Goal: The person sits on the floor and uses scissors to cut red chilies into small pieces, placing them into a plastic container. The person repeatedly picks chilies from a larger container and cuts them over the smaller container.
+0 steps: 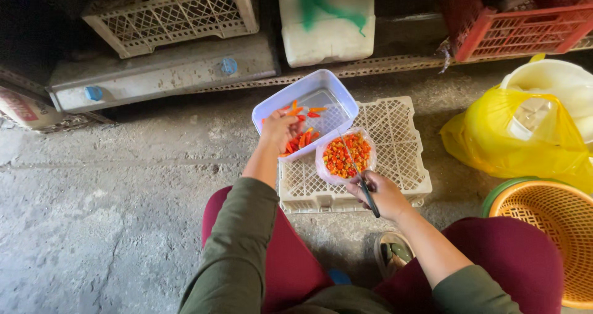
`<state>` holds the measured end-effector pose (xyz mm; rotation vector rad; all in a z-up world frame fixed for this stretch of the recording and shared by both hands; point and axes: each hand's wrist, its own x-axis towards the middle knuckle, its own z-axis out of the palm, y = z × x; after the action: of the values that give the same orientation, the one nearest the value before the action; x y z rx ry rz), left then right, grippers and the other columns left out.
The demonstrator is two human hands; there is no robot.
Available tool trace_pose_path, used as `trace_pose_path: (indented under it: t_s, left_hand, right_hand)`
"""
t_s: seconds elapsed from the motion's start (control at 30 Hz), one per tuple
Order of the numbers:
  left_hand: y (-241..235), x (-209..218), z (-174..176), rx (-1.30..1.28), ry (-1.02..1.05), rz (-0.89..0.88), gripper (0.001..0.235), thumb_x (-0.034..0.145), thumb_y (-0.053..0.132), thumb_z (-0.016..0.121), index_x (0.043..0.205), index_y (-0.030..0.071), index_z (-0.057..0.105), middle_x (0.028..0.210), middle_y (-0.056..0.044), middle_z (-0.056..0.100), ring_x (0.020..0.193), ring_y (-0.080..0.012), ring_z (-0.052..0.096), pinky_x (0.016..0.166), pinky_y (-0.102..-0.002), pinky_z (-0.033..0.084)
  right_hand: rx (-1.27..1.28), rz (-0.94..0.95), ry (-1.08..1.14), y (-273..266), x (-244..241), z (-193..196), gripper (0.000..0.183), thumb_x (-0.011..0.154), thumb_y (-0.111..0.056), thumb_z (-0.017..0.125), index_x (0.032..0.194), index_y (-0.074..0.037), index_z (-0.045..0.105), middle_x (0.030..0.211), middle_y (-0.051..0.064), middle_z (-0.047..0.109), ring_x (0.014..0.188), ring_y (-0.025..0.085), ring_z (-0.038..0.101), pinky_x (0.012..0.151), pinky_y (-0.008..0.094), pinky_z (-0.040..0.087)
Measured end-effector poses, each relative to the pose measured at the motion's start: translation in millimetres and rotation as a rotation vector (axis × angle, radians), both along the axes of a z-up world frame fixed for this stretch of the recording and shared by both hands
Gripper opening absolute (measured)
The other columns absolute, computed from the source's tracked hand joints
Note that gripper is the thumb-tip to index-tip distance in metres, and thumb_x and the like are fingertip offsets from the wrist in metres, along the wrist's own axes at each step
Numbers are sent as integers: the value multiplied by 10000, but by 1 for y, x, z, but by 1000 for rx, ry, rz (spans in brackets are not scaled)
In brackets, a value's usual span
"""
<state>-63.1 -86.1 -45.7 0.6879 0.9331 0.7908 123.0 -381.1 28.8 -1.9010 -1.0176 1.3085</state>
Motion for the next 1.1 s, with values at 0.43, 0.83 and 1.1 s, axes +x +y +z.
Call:
trace_pose_path:
  t_s: [0.43,0.83,1.1]
  left_hand:
    - [-137,27,25,-147,-81,-111,312,891,-49,650,1048,106,430,1031,-139,691,901,-265,726,769,-396,609]
    - [-132,25,0,-182,-156,-223,240,905,-37,696,1046,61,529,987,-112,696,828,-233,728,742,-364,613]
    - [-133,29,-4,-202,-76,-276,240,871,-36,704,1099,-4,640,953,-69,707,769,-165,692,722,-288,611]
  right_hand:
    - [42,85,267,3,4,-23,417,863,-482,735,1059,-118,684,787,-15,591,675,100,561,583,269,480]
    - [-12,34,212,2,11,-27,390,854,-487,730,1013,-135,679,709,-17,544,598,91,506,528,255,419]
    - [-87,6,479,8,19,-37,477,863,-530,692,1083,-113,625,773,-2,510,687,106,486,602,267,425]
